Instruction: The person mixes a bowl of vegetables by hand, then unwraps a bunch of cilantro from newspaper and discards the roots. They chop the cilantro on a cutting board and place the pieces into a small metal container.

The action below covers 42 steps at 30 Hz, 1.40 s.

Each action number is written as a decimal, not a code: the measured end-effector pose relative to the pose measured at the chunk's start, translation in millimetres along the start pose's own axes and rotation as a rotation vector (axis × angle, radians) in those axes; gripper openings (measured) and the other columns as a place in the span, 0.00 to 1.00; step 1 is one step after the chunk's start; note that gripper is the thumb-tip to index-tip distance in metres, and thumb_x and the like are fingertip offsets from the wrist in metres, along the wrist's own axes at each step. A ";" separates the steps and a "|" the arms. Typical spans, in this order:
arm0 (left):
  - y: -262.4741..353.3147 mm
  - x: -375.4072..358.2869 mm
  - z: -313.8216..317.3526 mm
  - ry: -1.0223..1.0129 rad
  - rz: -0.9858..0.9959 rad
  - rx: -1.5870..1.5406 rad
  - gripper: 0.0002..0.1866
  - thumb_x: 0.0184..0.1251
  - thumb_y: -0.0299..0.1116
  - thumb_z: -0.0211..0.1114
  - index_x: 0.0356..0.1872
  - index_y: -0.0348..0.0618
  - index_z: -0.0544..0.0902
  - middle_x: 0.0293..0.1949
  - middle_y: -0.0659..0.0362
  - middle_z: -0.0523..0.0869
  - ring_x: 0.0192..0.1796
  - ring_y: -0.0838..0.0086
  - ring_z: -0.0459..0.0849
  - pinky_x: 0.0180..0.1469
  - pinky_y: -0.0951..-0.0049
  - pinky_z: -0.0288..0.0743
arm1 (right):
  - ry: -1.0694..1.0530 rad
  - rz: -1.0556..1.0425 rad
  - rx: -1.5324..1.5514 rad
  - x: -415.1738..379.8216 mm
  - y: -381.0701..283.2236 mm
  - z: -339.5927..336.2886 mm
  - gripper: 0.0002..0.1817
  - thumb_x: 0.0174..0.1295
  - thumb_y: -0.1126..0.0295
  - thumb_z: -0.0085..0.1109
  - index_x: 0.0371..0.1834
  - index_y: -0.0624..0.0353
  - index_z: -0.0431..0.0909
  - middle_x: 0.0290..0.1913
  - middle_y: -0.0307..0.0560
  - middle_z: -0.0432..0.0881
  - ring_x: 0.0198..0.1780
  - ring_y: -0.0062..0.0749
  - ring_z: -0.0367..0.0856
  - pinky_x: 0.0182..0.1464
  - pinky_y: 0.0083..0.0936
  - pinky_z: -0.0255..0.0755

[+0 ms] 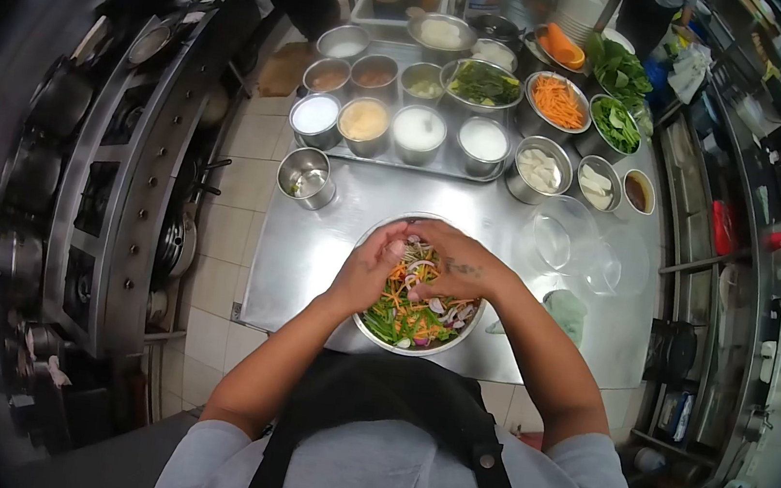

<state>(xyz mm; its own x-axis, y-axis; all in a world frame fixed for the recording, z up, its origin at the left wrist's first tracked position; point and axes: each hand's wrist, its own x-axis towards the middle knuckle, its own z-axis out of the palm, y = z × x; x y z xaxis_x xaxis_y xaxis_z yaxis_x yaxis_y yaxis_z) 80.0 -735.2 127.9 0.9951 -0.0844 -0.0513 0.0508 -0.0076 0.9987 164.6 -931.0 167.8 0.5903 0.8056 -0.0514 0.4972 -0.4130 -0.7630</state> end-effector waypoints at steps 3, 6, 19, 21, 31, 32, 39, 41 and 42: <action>17.1 -28.5 5.5 0.097 -0.026 0.490 0.32 0.72 0.43 0.61 0.68 0.30 0.65 0.64 0.41 0.73 0.69 0.53 0.71 0.71 0.60 0.63 | -0.145 0.027 -0.062 12.6 12.3 22.1 0.56 0.30 0.56 0.82 0.69 0.57 0.66 0.60 0.61 0.74 0.63 0.54 0.73 0.66 0.42 0.68; 13.0 -48.2 18.5 0.228 -0.158 0.557 0.38 0.73 0.48 0.59 0.70 0.25 0.59 0.65 0.35 0.69 0.71 0.51 0.67 0.72 0.61 0.61 | -0.232 0.168 -0.161 19.8 8.8 24.0 0.54 0.32 0.58 0.82 0.68 0.57 0.66 0.61 0.61 0.74 0.64 0.57 0.73 0.65 0.42 0.69; -26.5 -23.7 18.5 0.368 -0.261 0.114 0.32 0.80 0.52 0.48 0.66 0.28 0.68 0.61 0.42 0.77 0.65 0.58 0.74 0.68 0.65 0.64 | -0.171 0.208 0.149 13.2 -1.7 -14.6 0.51 0.40 0.51 0.81 0.67 0.63 0.68 0.62 0.57 0.73 0.65 0.50 0.72 0.69 0.35 0.64; -24.8 -24.6 21.9 0.401 -0.232 0.249 0.31 0.80 0.51 0.48 0.65 0.28 0.69 0.59 0.43 0.78 0.63 0.58 0.75 0.67 0.64 0.65 | -0.335 0.208 0.410 23.5 1.6 -11.1 0.57 0.36 0.52 0.83 0.71 0.64 0.62 0.63 0.58 0.73 0.67 0.46 0.71 0.69 0.35 0.64; -23.0 -10.3 19.3 0.407 -0.211 -0.229 0.27 0.82 0.50 0.42 0.59 0.33 0.73 0.53 0.52 0.80 0.55 0.70 0.78 0.61 0.70 0.70 | -0.398 0.193 0.498 42.0 17.0 18.3 0.42 0.34 0.70 0.75 0.59 0.59 0.69 0.50 0.51 0.83 0.53 0.40 0.81 0.56 0.33 0.74; -23.3 -9.3 17.7 0.415 -0.212 -0.256 0.29 0.82 0.52 0.40 0.60 0.32 0.73 0.53 0.51 0.80 0.56 0.70 0.78 0.61 0.70 0.69 | -0.320 0.102 0.334 41.2 20.9 19.5 0.42 0.32 0.70 0.75 0.59 0.58 0.70 0.50 0.52 0.82 0.54 0.45 0.80 0.57 0.35 0.74; -32.3 4.3 -0.1 0.338 -0.264 -0.378 0.32 0.80 0.56 0.42 0.62 0.33 0.72 0.54 0.50 0.81 0.54 0.72 0.81 0.57 0.71 0.76 | -0.221 -0.106 -0.114 12.0 -31.4 -14.0 0.33 0.38 0.78 0.67 0.56 0.55 0.76 0.55 0.52 0.75 0.61 0.49 0.72 0.62 0.39 0.68; 4.4 6.2 5.0 0.262 -0.322 -0.241 0.27 0.80 0.50 0.49 0.56 0.31 0.79 0.55 0.51 0.81 0.55 0.69 0.79 0.61 0.71 0.70 | -0.202 -0.172 -0.150 -1.4 -31.3 -15.6 0.33 0.39 0.76 0.70 0.56 0.53 0.77 0.58 0.54 0.74 0.63 0.52 0.71 0.65 0.39 0.67; -4.1 8.6 2.5 0.196 -0.365 -0.243 0.23 0.76 0.47 0.58 0.55 0.34 0.81 0.56 0.49 0.81 0.58 0.65 0.78 0.62 0.68 0.70 | -0.199 -0.168 -0.149 -11.3 -29.5 -14.2 0.33 0.39 0.76 0.70 0.56 0.53 0.77 0.58 0.54 0.74 0.63 0.52 0.71 0.65 0.39 0.67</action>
<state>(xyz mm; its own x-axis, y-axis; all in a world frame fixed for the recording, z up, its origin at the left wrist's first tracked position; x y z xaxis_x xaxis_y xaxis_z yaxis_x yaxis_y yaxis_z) 88.1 -738.4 123.3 0.9048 0.0701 -0.4201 0.3945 0.2336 0.8887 152.3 -933.9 200.0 0.3631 0.9292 -0.0687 0.6739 -0.3128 -0.6694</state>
